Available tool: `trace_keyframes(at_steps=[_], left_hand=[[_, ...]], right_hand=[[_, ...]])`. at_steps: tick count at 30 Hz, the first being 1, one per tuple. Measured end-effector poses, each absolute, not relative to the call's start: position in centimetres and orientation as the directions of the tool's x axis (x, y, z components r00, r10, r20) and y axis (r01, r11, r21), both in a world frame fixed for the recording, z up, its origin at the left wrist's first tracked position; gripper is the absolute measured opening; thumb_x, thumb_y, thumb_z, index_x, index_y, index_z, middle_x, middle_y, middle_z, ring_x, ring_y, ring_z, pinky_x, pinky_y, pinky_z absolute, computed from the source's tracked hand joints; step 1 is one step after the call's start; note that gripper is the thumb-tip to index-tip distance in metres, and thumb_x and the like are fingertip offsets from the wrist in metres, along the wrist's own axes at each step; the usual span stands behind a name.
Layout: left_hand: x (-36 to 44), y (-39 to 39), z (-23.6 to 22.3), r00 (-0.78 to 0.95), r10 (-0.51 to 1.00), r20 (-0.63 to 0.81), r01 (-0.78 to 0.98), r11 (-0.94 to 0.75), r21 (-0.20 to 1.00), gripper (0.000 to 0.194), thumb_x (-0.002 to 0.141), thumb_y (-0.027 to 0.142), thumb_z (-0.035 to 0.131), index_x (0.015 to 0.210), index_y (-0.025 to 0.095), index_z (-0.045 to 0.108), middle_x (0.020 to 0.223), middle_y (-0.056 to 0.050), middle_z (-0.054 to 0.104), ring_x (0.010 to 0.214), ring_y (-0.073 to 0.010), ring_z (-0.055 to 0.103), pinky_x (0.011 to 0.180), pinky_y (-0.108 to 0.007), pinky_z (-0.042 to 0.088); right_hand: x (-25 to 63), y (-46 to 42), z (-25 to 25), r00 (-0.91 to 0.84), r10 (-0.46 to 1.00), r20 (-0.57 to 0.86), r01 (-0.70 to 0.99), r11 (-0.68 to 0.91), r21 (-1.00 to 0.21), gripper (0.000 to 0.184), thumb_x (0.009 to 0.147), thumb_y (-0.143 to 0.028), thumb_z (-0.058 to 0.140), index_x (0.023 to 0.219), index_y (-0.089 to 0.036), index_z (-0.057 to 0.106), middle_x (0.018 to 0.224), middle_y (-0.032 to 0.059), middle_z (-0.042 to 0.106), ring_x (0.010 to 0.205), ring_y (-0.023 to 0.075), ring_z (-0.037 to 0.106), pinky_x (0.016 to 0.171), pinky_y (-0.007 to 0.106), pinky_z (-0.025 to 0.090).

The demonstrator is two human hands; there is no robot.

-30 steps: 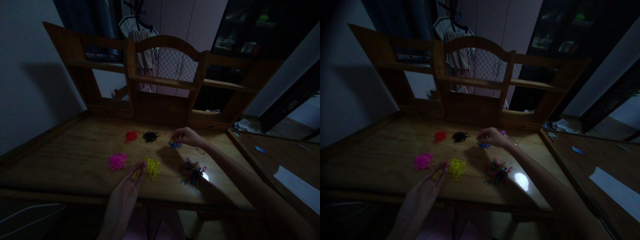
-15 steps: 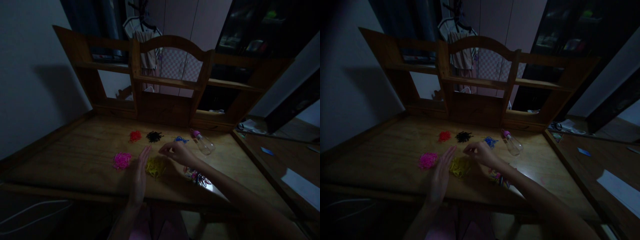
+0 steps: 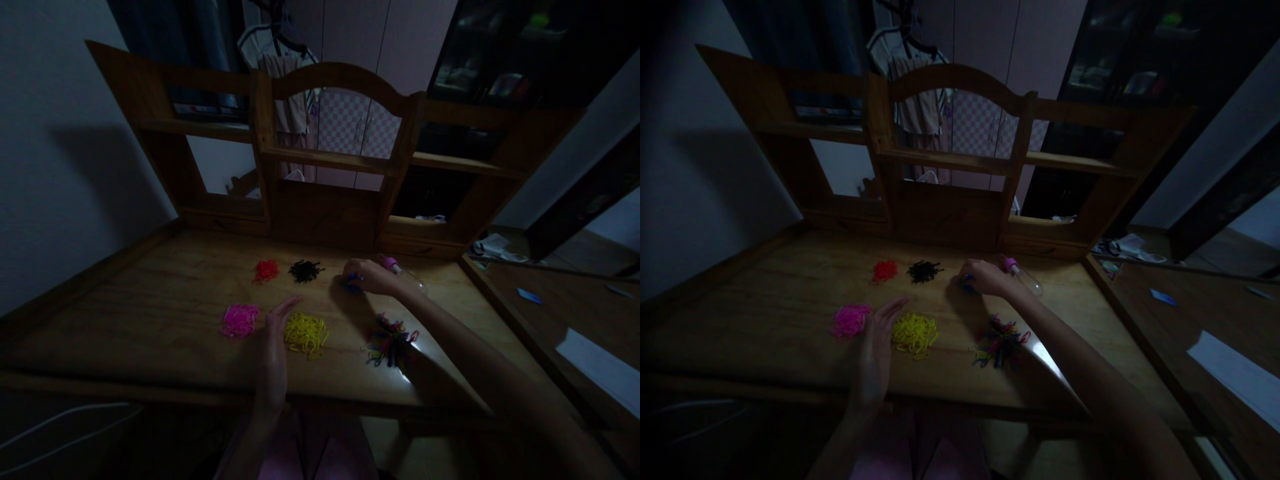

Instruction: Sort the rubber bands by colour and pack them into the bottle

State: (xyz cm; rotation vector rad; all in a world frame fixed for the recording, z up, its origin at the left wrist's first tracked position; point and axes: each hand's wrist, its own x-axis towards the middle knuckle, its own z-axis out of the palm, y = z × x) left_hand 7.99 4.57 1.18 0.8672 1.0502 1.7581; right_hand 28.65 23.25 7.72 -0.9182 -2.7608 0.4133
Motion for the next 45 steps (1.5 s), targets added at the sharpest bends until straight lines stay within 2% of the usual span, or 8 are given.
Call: trace_keyframes(at_steps=[7,16,21,24,30,35,39,45], left_hand=[[8.3,4.0,2.0,-0.398,0.904,0.157,-0.311,-0.294,0.904,0.053,0.097,0.055,0.03,0.119,0.018,0.06,0.132,-0.01,0.059,0.137,-0.0232,0.041,0.121,-0.042,0.018],[8.1,4.2,1.4,-0.379,0.917,0.123,-0.325,-0.257,0.91,0.054,0.097,0.056,0.03,0.123,0.018,0.057,0.136,-0.01,0.056,0.138,-0.0219,0.038,0.12,-0.04,0.018],[8.1,4.3,1.6,-0.397,0.91,0.119,-0.324,-0.26,0.91,0.054,0.097,0.056,0.029,0.118,0.017,0.059,0.13,-0.01,0.06,0.133,-0.0231,0.044,0.119,-0.041,0.02],[8.1,4.3,1.5,-0.382,0.919,0.099,-0.347,-0.242,0.906,0.053,0.097,0.056,0.03,0.119,0.018,0.059,0.131,-0.009,0.059,0.135,-0.022,0.041,0.119,-0.039,0.02],[8.0,4.3,1.2,-0.365,0.927,0.083,-0.33,-0.212,0.92,0.055,0.097,0.057,0.029,0.122,0.017,0.058,0.134,-0.01,0.057,0.136,-0.0223,0.041,0.119,-0.039,0.02],[8.0,4.4,1.1,-0.373,0.923,0.096,-0.333,-0.23,0.914,0.053,0.098,0.054,0.028,0.121,0.017,0.059,0.132,-0.01,0.059,0.134,-0.0228,0.043,0.118,-0.04,0.021],[8.0,4.5,1.4,-0.372,0.924,0.088,-0.34,-0.223,0.913,0.053,0.098,0.054,0.028,0.119,0.017,0.06,0.13,-0.01,0.06,0.132,-0.0229,0.045,0.118,-0.041,0.021],[8.0,4.4,1.7,-0.428,0.9,0.081,-0.347,-0.246,0.905,0.053,0.096,0.056,0.03,0.116,0.018,0.061,0.128,-0.009,0.061,0.132,-0.023,0.046,0.118,-0.041,0.022]], right_hand=[[28.7,23.7,7.6,-0.767,0.631,0.116,0.563,0.749,-0.35,0.019,0.076,-0.004,0.061,0.084,-0.017,0.074,0.095,0.0058,0.068,0.083,0.015,0.063,0.075,0.022,0.045],[29.5,24.8,8.3,-0.669,0.717,0.194,0.624,0.684,-0.376,0.019,0.084,-0.015,0.057,0.097,-0.016,0.071,0.087,0.0035,0.069,0.073,0.0121,0.059,0.066,0.02,0.041],[29.1,25.7,8.4,-0.675,0.725,0.138,0.654,0.675,-0.342,0.014,0.076,-0.024,0.069,0.088,-0.018,0.075,0.086,0.0031,0.07,0.072,0.0129,0.059,0.063,0.02,0.039],[28.4,25.8,7.7,-0.679,0.73,0.083,0.672,0.663,-0.331,0.013,0.071,-0.027,0.074,0.079,-0.018,0.076,0.08,0.0033,0.071,0.069,0.0143,0.061,0.06,0.021,0.038],[27.4,25.8,6.9,-0.676,0.736,-0.008,0.686,0.626,-0.37,0.008,0.071,-0.023,0.072,0.074,-0.016,0.076,0.076,0.0046,0.073,0.066,0.0146,0.063,0.058,0.021,0.04],[28.2,26.5,8.1,-0.672,0.741,0.001,0.658,0.597,-0.459,0.017,0.08,-0.026,0.065,0.089,-0.015,0.075,0.084,0.0032,0.075,0.074,0.0147,0.067,0.063,0.02,0.046],[28.8,27.9,8.3,-0.617,0.783,0.074,0.672,0.573,-0.469,0.024,0.082,-0.016,0.059,0.103,-0.011,0.07,0.094,0.0074,0.074,0.084,0.0154,0.068,0.071,0.021,0.049],[27.2,28.8,7.2,-0.642,0.766,0.032,0.691,0.596,-0.41,0.018,0.074,-0.011,0.066,0.09,-0.015,0.073,0.085,0.0039,0.075,0.079,0.0154,0.069,0.067,0.019,0.047]])
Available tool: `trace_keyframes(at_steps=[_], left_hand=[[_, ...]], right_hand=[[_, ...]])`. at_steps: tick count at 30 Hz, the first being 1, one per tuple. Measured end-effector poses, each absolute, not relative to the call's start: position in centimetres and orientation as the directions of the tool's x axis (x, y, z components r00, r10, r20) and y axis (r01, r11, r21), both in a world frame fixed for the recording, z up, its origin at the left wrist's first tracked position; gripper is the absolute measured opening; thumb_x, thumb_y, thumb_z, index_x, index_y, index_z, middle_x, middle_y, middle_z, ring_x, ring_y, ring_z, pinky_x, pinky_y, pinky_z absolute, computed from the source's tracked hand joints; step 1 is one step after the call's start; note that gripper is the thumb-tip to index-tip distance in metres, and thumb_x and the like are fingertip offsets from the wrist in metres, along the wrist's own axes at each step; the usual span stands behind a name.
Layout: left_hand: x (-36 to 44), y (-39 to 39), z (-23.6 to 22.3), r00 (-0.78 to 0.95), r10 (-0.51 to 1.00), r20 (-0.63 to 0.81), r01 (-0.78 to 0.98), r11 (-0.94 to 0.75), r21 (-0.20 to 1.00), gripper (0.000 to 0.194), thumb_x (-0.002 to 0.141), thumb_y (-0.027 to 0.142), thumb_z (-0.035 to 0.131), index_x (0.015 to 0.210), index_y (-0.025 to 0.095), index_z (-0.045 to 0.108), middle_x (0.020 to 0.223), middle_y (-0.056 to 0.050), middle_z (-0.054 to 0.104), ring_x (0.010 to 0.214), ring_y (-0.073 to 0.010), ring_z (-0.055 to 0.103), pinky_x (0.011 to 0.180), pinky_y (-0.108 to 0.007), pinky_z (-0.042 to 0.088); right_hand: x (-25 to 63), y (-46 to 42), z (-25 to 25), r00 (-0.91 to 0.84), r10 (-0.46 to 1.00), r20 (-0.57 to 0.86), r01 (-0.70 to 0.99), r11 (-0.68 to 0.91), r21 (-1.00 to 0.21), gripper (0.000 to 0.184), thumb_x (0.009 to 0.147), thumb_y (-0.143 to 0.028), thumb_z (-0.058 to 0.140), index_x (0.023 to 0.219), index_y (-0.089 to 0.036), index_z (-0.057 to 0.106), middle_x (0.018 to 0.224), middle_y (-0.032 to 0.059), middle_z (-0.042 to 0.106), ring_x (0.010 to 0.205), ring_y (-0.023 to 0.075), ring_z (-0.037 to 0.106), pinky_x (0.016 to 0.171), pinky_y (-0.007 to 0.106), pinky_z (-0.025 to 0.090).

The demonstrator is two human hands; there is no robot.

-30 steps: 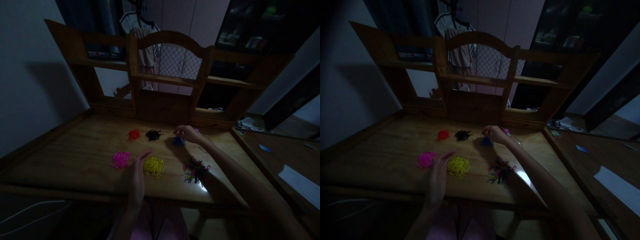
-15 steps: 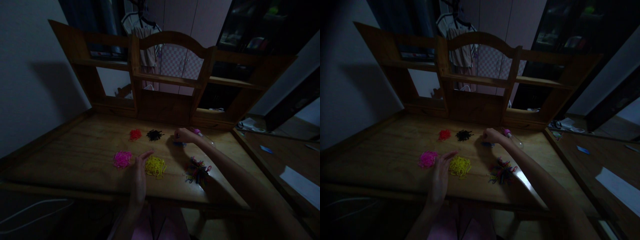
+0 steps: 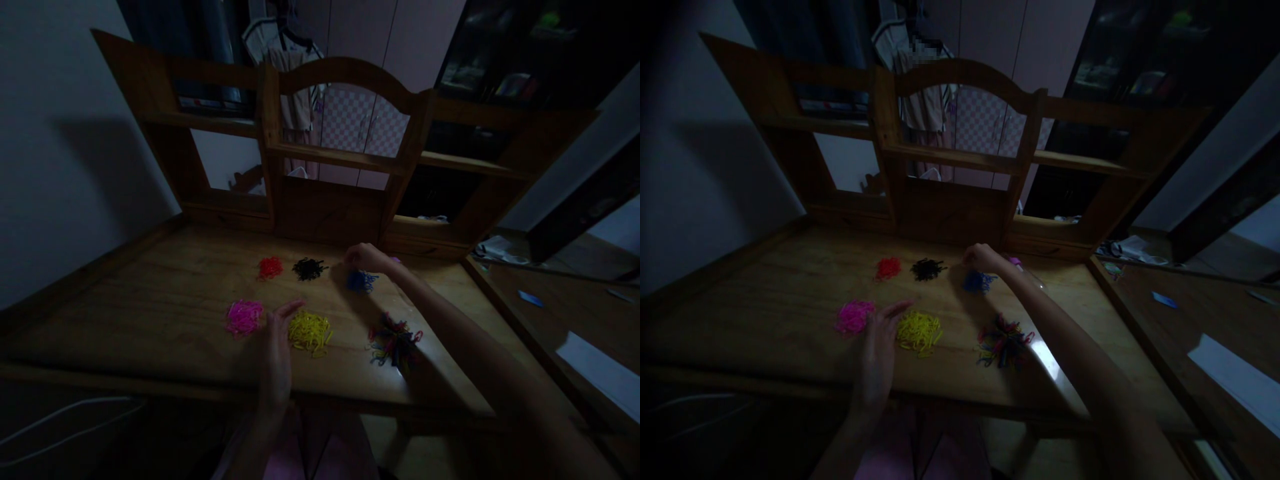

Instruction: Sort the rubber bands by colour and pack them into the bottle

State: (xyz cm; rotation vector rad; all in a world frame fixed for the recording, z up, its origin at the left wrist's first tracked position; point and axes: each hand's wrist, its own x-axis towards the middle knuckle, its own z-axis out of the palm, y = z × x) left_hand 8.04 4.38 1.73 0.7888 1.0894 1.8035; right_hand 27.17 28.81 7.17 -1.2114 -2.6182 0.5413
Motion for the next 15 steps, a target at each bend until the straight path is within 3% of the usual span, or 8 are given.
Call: trace_keyframes(at_steps=[5,9,13,15], left_hand=[[8.2,4.0,2.1,-0.479,0.868,0.134,-0.34,-0.324,0.883,0.05,0.098,0.053,0.029,0.113,0.017,0.062,0.125,-0.009,0.063,0.131,-0.0218,0.046,0.118,-0.04,0.022],[8.3,3.9,2.2,-0.52,0.842,0.144,-0.345,-0.361,0.866,0.049,0.099,0.05,0.028,0.111,0.016,0.062,0.12,-0.009,0.064,0.128,-0.0216,0.049,0.117,-0.04,0.023],[8.5,3.8,2.2,-0.553,0.822,0.138,-0.341,-0.374,0.862,0.046,0.099,0.049,0.031,0.112,0.017,0.061,0.125,-0.009,0.062,0.131,-0.0218,0.046,0.118,-0.04,0.022],[8.5,3.8,2.2,-0.563,0.816,0.131,-0.333,-0.369,0.868,0.044,0.098,0.048,0.033,0.114,0.017,0.06,0.129,-0.009,0.059,0.133,-0.0219,0.044,0.118,-0.039,0.023]], right_hand=[[26.1,28.9,6.3,-0.662,0.75,0.0,0.701,0.619,-0.354,0.016,0.071,-0.006,0.065,0.081,-0.015,0.073,0.081,0.0048,0.073,0.077,0.0169,0.067,0.066,0.02,0.044],[25.7,27.9,7.1,-0.652,0.756,0.058,0.698,0.628,-0.345,0.02,0.078,-0.003,0.058,0.091,-0.013,0.069,0.092,0.0104,0.072,0.085,0.0185,0.066,0.072,0.022,0.044],[24.6,23.0,9.0,-0.658,0.737,0.153,0.645,0.657,-0.392,0.02,0.09,-0.014,0.052,0.109,-0.014,0.059,0.101,0.0083,0.068,0.087,0.0147,0.063,0.073,0.022,0.044],[23.8,19.1,9.6,-0.719,0.667,0.195,0.528,0.707,-0.471,0.017,0.092,-0.021,0.053,0.109,-0.018,0.057,0.098,0.0045,0.067,0.084,0.0132,0.061,0.07,0.021,0.044]])
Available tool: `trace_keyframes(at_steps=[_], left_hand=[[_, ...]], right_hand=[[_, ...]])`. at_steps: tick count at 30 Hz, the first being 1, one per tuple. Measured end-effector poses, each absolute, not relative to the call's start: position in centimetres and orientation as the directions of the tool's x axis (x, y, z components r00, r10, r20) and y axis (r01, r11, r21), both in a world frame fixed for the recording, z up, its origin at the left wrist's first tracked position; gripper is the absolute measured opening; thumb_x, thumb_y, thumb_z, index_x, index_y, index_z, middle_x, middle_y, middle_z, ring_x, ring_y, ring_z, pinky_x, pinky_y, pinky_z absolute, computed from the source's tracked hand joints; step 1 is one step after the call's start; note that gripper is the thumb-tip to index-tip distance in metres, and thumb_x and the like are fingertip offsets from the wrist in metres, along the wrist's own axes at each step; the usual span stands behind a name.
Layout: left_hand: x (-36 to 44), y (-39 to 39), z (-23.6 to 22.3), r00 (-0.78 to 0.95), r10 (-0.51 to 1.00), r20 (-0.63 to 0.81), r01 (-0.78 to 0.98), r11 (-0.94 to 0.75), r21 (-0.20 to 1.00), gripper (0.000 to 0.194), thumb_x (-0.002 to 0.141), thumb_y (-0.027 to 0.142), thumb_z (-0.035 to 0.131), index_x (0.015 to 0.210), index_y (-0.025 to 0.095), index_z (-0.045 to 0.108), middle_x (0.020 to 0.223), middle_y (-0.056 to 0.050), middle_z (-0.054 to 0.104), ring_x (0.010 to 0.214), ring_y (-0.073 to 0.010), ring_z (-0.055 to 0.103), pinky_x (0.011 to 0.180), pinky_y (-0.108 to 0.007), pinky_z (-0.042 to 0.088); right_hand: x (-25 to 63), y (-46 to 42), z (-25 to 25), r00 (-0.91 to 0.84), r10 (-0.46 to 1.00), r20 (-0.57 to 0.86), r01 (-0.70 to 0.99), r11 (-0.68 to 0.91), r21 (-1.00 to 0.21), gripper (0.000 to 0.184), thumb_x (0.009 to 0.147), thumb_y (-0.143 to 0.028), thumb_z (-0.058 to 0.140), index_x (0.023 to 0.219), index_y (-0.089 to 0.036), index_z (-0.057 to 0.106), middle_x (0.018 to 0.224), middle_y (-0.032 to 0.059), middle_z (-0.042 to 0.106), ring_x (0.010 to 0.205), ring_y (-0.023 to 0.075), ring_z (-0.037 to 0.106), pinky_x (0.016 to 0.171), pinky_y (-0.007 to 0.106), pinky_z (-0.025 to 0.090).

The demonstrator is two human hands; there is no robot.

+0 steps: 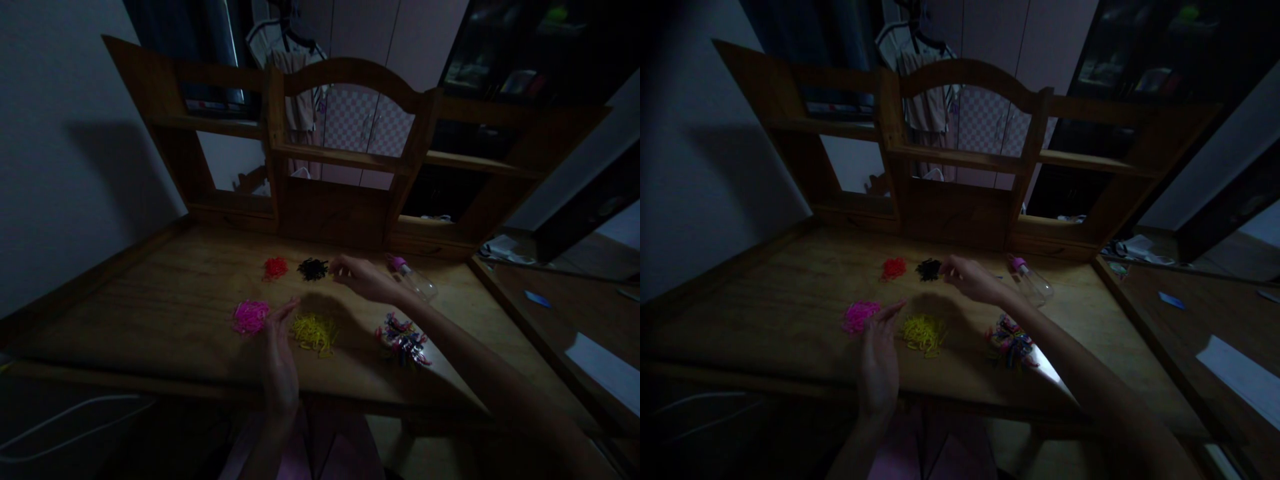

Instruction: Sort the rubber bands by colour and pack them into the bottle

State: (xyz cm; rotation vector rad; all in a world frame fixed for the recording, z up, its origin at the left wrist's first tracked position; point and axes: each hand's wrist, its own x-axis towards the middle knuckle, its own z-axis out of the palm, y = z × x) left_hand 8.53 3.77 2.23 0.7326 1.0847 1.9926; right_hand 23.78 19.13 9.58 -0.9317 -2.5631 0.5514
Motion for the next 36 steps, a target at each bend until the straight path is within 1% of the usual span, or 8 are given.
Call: trace_keyframes(at_steps=[4,11,15,19,24,27,32,36], left_hand=[[8.5,3.7,2.2,-0.58,0.807,0.11,-0.315,-0.347,0.883,0.043,0.099,0.047,0.031,0.119,0.018,0.057,0.134,-0.008,0.055,0.138,-0.0207,0.038,0.119,-0.037,0.021],[8.2,3.7,1.8,-0.577,0.807,0.125,-0.206,-0.292,0.934,0.041,0.098,0.045,0.033,0.121,0.019,0.056,0.134,-0.007,0.055,0.134,-0.0194,0.041,0.117,-0.036,0.023],[8.1,3.5,2.1,-0.562,0.82,0.108,-0.189,-0.255,0.948,0.039,0.098,0.044,0.035,0.118,0.019,0.057,0.13,-0.007,0.057,0.129,-0.0191,0.045,0.113,-0.035,0.028],[7.8,3.2,2.5,-0.525,0.845,0.103,-0.182,-0.23,0.956,0.035,0.098,0.041,0.037,0.116,0.021,0.059,0.129,-0.006,0.056,0.127,-0.0185,0.047,0.111,-0.034,0.031],[7.7,3.0,2.5,-0.476,0.873,0.108,-0.156,-0.205,0.966,0.031,0.098,0.038,0.04,0.121,0.023,0.055,0.132,-0.006,0.054,0.128,-0.0197,0.046,0.11,-0.036,0.032],[8.1,2.6,2.6,-0.438,0.871,0.224,-0.006,-0.252,0.968,0.029,0.098,0.033,0.043,0.124,0.023,0.051,0.131,-0.008,0.053,0.127,-0.0202,0.046,0.11,-0.037,0.032],[10.2,2.4,2.9,-0.219,0.86,0.46,0.313,-0.385,0.868,0.021,0.097,0.022,0.043,0.114,0.022,0.054,0.113,-0.007,0.059,0.109,-0.0183,0.055,0.097,-0.033,0.043],[12.8,4.6,3.0,0.117,0.901,0.418,0.441,-0.424,0.791,0.03,0.095,0.012,0.038,0.117,0.023,0.055,0.11,-0.006,0.061,0.104,-0.0172,0.057,0.094,-0.031,0.045]], right_hand=[[22.5,12.3,8.8,-0.807,0.559,0.191,0.388,0.745,-0.543,0.017,0.092,-0.016,0.053,0.108,-0.02,0.055,0.099,0.0043,0.066,0.084,0.0138,0.06,0.072,0.024,0.044],[22.6,10.0,7.3,-0.691,0.681,0.242,0.483,0.684,-0.547,0.011,0.087,-0.016,0.061,0.098,-0.02,0.062,0.091,0.0031,0.065,0.076,0.0133,0.06,0.07,0.025,0.045],[24.5,8.8,9.0,-0.45,0.811,0.373,0.543,0.581,-0.607,0.009,0.092,-0.025,0.057,0.096,-0.022,0.064,0.093,0.0032,0.067,0.075,0.0139,0.06,0.065,0.025,0.045],[28.9,7.0,9.6,-0.147,0.921,0.36,0.643,0.365,-0.673,0.02,0.094,-0.037,0.053,0.102,-0.022,0.064,0.088,0.0044,0.068,0.07,0.016,0.062,0.06,0.027,0.047],[36.0,4.8,7.8,0.098,0.933,0.346,0.74,0.164,-0.652,0.028,0.091,-0.046,0.054,0.099,-0.022,0.065,0.09,0.0062,0.069,0.071,0.0194,0.065,0.064,0.031,0.05],[38.7,4.0,6.6,0.18,0.927,0.329,0.759,0.082,-0.646,0.032,0.09,-0.05,0.055,0.098,-0.021,0.066,0.09,0.0066,0.07,0.071,0.0202,0.065,0.063,0.031,0.05],[39.3,3.4,5.4,0.088,0.952,0.292,0.771,0.12,-0.626,0.029,0.089,-0.048,0.057,0.101,-0.024,0.066,0.098,0.0057,0.07,0.075,0.0199,0.065,0.064,0.03,0.05],[38.6,4.1,4.3,0.1,0.93,0.353,0.755,0.16,-0.636,0.025,0.092,-0.044,0.053,0.101,-0.024,0.065,0.096,0.0049,0.069,0.076,0.0191,0.063,0.065,0.03,0.049]])
